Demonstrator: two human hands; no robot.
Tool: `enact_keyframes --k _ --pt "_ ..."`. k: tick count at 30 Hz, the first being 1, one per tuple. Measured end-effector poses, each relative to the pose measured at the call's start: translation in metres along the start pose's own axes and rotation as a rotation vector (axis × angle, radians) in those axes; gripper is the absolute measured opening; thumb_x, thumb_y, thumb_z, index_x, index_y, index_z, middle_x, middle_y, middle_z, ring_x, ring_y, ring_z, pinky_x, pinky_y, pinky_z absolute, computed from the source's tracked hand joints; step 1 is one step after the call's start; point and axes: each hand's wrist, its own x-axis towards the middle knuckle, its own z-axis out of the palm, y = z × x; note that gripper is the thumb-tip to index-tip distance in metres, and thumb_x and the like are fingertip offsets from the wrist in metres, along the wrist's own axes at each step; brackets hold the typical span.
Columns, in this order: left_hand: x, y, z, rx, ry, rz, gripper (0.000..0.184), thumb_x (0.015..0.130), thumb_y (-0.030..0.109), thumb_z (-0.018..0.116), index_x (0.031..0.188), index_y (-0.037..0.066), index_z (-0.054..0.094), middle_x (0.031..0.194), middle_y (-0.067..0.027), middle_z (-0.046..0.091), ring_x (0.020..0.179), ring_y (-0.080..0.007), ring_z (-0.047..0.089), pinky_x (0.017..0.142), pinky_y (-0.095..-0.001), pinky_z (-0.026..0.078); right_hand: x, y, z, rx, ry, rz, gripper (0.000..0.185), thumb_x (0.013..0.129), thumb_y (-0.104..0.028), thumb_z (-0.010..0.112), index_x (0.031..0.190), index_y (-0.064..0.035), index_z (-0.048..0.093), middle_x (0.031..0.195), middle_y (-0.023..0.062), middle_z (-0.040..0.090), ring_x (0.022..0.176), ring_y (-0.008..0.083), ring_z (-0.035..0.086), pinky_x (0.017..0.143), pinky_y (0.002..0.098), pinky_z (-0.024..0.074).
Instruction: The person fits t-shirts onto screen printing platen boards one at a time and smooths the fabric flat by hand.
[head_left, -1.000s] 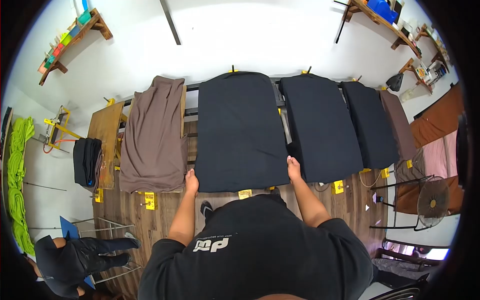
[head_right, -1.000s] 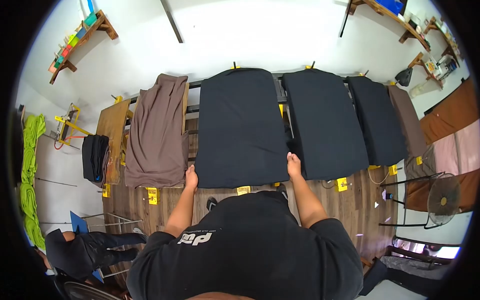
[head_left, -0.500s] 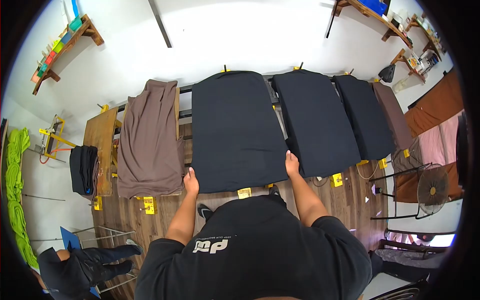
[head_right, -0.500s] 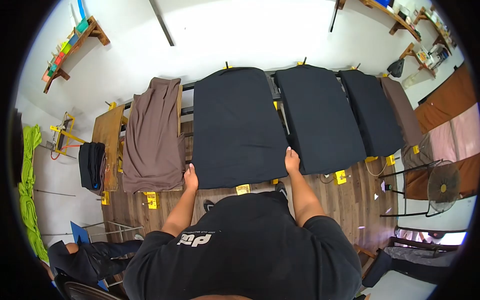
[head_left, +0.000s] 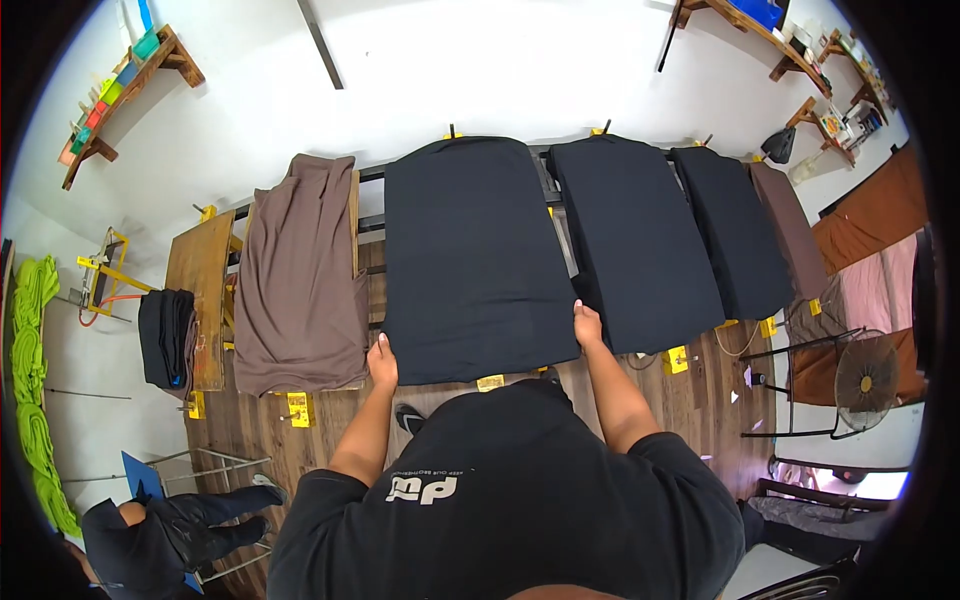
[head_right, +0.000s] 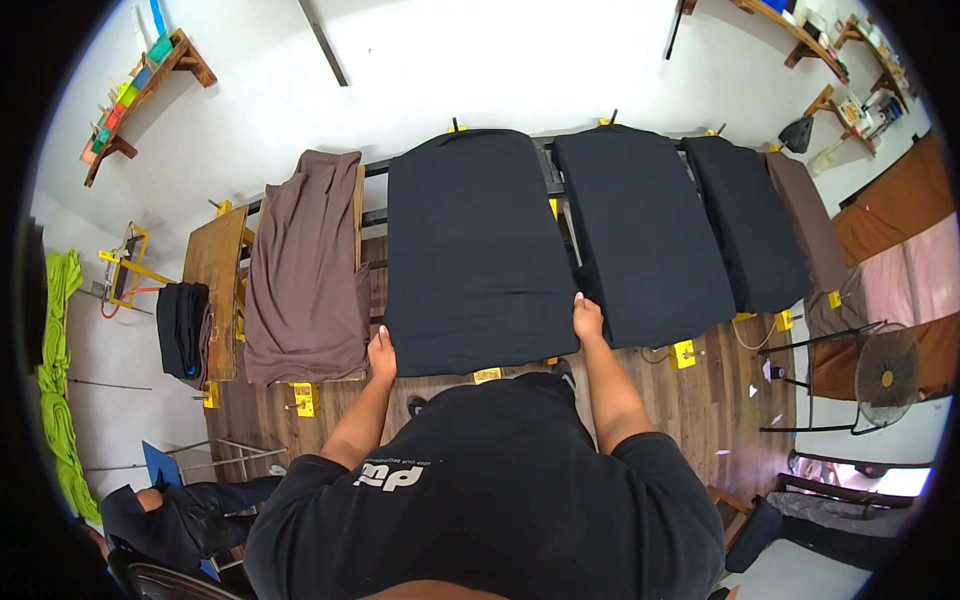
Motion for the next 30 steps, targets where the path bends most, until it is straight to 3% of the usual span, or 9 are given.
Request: enact_keyframes --k 2,8,9,13,17,20,22,28,30 --pt "0.005 -0.02 0.006 -0.007 0.042 -0.039 0.055 0.112 0.041 0.047 0.1 -0.009 0.067 0.086 -0.0277 0.068 0.078 -0.035 0.063 0.081 -0.045 0.05 -0.009 -0.013 -0.005 -0.035 -0.022 -0.023 0.055 0.107 -0.051 0.049 0.101 -0.0017 0.072 0.102 0.0246 0.073 0.101 0.0464 0.068 0.089 0.0493 0.0521" --pt "0.015 -0.032 0.01 0.12 -0.055 -0.072 0.06 0.112 0.047 0.046 0.107 -0.008 0.069 0.088 -0.0245 0.07 0.081 -0.0291 0.065 0.083 -0.0413 0.051 -0.007 -0.015 -0.013 -0.088 -0.052 -0.052 0.057 0.107 -0.053 0.049 0.098 -0.0012 0.073 0.098 0.0256 0.073 0.1 0.0463 0.069 0.088 0.0494 0.0527" --pt "0.014 -0.032 0.006 0.068 -0.145 -0.13 0.059 0.112 0.048 0.046 0.119 -0.004 0.071 0.099 -0.0213 0.074 0.091 -0.0238 0.066 0.09 -0.0374 0.051 -0.006 -0.014 -0.011 -0.091 -0.046 -0.06 0.058 0.107 -0.053 0.049 0.098 -0.0012 0.072 0.098 0.0257 0.073 0.1 0.0464 0.069 0.088 0.0496 0.0526" --pt "0.02 -0.045 0.005 -0.177 -0.264 -0.282 0.057 0.112 0.049 0.044 0.135 0.001 0.067 0.124 -0.0108 0.073 0.111 -0.0207 0.064 0.099 -0.0348 0.049 -0.016 -0.017 -0.005 -0.063 0.025 -0.061 0.059 0.107 -0.054 0.048 0.096 -0.0008 0.072 0.098 0.0259 0.073 0.1 0.0474 0.068 0.088 0.0508 0.0522" --pt "0.004 -0.018 -0.005 -0.193 -0.184 -0.373 0.055 0.112 0.047 0.045 0.131 0.0 0.067 0.117 -0.0172 0.074 0.107 -0.0268 0.067 0.097 -0.0381 0.049 -0.017 -0.02 -0.011 -0.145 0.064 -0.147 0.059 0.108 -0.052 0.046 0.095 -0.0004 0.071 0.097 0.0272 0.072 0.098 0.0505 0.067 0.087 0.0543 0.0518" --pt "-0.001 -0.016 -0.006 0.069 -0.068 -0.154 0.05 0.112 0.044 0.045 0.118 -0.001 0.067 0.106 -0.0254 0.071 0.099 -0.0356 0.067 0.093 -0.0434 0.05 -0.016 -0.026 -0.017 -0.204 0.031 -0.168 0.059 0.109 -0.051 0.045 0.096 -0.0001 0.071 0.097 0.0284 0.071 0.098 0.0509 0.067 0.086 0.0556 0.0517" --pt "-0.002 -0.017 -0.001 0.034 0.043 0.008 0.046 0.112 0.039 0.047 0.1 -0.003 0.059 0.093 -0.0341 0.062 0.088 -0.0513 0.058 0.082 -0.0491 0.048 -0.017 -0.027 -0.016 -0.203 0.041 -0.168 0.059 0.109 -0.051 0.045 0.095 0.0002 0.071 0.097 0.0285 0.071 0.098 0.0509 0.067 0.086 0.0558 0.0517" --pt "0.009 -0.028 0.009 0.141 0.018 0.035 0.051 0.111 0.043 0.047 0.1 -0.006 0.059 0.09 -0.0328 0.063 0.084 -0.0485 0.062 0.08 -0.0502 0.048 -0.002 -0.007 0.001 -0.195 0.098 -0.152 0.061 0.108 -0.053 0.045 0.095 -0.0009 0.073 0.092 0.0291 0.07 0.091 0.0503 0.067 0.086 0.053 0.0529" --pt "0.004 -0.033 0.006 0.064 -0.021 -0.069 0.057 0.111 0.049 0.044 0.102 -0.004 0.062 0.087 -0.0262 0.065 0.084 -0.0422 0.062 0.083 -0.0477 0.049 0.01 0.01 0.002 -0.143 -0.078 -0.096 0.067 0.108 -0.061 0.044 0.101 0.0001 0.073 0.092 0.0186 0.075 0.09 0.0299 0.073 0.084 0.0446 0.0546"
